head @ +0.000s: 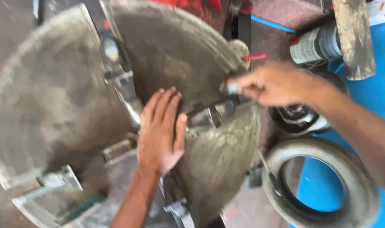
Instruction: The person scrubs the surface of a large, circular metal machine part using a yellow-handled brush. The part is clamped in a red industrial machine. The person holds the part with one hand while scrubbing with the other, moving the brush in circular and back-and-forth motions to clean the surface.
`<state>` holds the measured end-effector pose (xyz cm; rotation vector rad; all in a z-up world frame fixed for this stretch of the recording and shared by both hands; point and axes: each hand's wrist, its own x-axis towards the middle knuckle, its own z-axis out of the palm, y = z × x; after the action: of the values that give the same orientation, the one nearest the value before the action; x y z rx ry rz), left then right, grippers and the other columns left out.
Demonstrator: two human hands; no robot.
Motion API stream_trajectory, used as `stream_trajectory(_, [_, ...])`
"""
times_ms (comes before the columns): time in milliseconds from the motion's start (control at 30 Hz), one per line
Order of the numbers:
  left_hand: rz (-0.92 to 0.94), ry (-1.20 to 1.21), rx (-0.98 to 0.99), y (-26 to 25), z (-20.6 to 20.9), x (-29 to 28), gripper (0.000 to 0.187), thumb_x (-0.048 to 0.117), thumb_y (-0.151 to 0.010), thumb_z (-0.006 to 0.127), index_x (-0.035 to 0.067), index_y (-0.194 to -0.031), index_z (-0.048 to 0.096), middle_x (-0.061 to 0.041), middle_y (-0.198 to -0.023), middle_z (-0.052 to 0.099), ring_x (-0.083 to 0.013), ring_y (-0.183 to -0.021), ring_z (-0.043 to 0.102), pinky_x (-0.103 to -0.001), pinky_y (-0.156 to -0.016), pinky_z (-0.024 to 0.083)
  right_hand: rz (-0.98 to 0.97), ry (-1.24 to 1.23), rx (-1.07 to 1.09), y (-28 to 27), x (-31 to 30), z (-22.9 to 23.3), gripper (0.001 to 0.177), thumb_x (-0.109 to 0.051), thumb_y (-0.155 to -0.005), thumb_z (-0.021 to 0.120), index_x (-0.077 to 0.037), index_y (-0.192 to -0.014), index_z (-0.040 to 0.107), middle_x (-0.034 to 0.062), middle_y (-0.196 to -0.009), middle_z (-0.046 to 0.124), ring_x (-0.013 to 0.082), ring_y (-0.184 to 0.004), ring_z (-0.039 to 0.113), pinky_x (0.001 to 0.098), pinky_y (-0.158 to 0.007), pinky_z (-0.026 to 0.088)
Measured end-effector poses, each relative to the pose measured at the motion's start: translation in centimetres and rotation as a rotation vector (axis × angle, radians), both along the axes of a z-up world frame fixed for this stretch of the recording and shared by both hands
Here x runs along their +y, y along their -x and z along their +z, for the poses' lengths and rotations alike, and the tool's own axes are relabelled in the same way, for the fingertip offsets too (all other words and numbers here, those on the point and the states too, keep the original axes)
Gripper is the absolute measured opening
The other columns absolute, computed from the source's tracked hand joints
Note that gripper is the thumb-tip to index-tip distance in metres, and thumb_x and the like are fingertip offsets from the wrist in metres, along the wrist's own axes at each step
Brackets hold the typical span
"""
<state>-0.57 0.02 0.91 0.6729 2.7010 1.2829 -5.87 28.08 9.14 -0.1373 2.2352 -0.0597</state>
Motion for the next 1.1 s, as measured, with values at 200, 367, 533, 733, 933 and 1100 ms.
stream_trajectory(200, [0.003,0.012,-0.023,0.1,0.0,0.0,0.045,0.019,-0.1,0.055,-0.003,-0.139,0.056,-0.018,-0.149,0.052,-0.0378,-0.143,0.041,-0.047,-0.119,0.032,-0.049,0.307,-0.026,0.3,4.2,-2.0,0.051,-0.022,-0.094,0.06,-0.041,-0.142,0.061,0.0039,-0.084,0.08,0.0178,-0.073,0.077,0.0354,-0.071,0.059])
stream_trajectory(367, [0.006,0.038,0.0,0.3,0.0,0.3,0.046,0.019,-0.099,0.056,-0.004,-0.139,0.056,-0.017,-0.148,0.053,-0.0373,-0.143,0.04,-0.047,-0.119,0.032,0.081,0.373,0.048,0.7,4.4,-2.3,0.047,-0.025,-0.088,0.068,-0.041,-0.133,0.066,0.0017,-0.1,0.08,0.0205,-0.075,0.077,0.0361,-0.07,0.059])
stream_trajectory(533, [0.006,0.035,-0.034,-0.1,-0.1,0.3,0.044,0.019,-0.101,0.055,-0.003,-0.139,0.056,-0.015,-0.149,0.054,-0.0354,-0.144,0.042,-0.046,-0.119,0.033,0.202,-0.199,-0.226,1.9,0.8,-0.2,0.044,-0.029,-0.102,0.057,-0.055,-0.138,0.059,-0.0135,-0.11,0.077,0.0155,-0.073,0.073,0.0295,-0.071,0.059])
stream_trajectory(733, [0.021,0.069,-0.041,-0.2,0.1,0.4,0.044,0.021,-0.1,0.054,-0.002,-0.138,0.057,-0.013,-0.148,0.054,-0.034,-0.143,0.041,-0.045,-0.118,0.033,0.309,-0.057,-0.121,2.1,-1.5,0.6,0.055,-0.021,-0.09,0.064,-0.054,-0.133,0.065,-0.0003,-0.079,0.075,0.0152,-0.065,0.067,0.0335,-0.063,0.056])
stream_trajectory(933, [0.005,0.07,-0.011,-0.1,0.1,0.5,0.044,0.02,-0.101,0.053,-0.002,-0.139,0.057,-0.014,-0.148,0.054,-0.0336,-0.143,0.041,-0.046,-0.117,0.032,0.323,0.392,0.3,-0.4,0.8,-1.2,0.041,-0.029,-0.091,0.067,-0.036,-0.131,0.073,-0.0003,-0.1,0.079,0.0258,-0.076,0.073,0.0423,-0.064,0.056])
stream_trajectory(1100, [0.014,0.043,-0.015,0.2,0.0,0.4,0.044,0.02,-0.101,0.053,-0.003,-0.138,0.057,-0.014,-0.148,0.055,-0.0339,-0.143,0.041,-0.046,-0.118,0.032,0.221,0.458,0.534,0.1,4.4,-2.8,0.025,-0.02,-0.093,0.07,-0.014,-0.117,0.071,0.0082,-0.095,0.073,0.0304,-0.086,0.07,0.0423,-0.074,0.056])
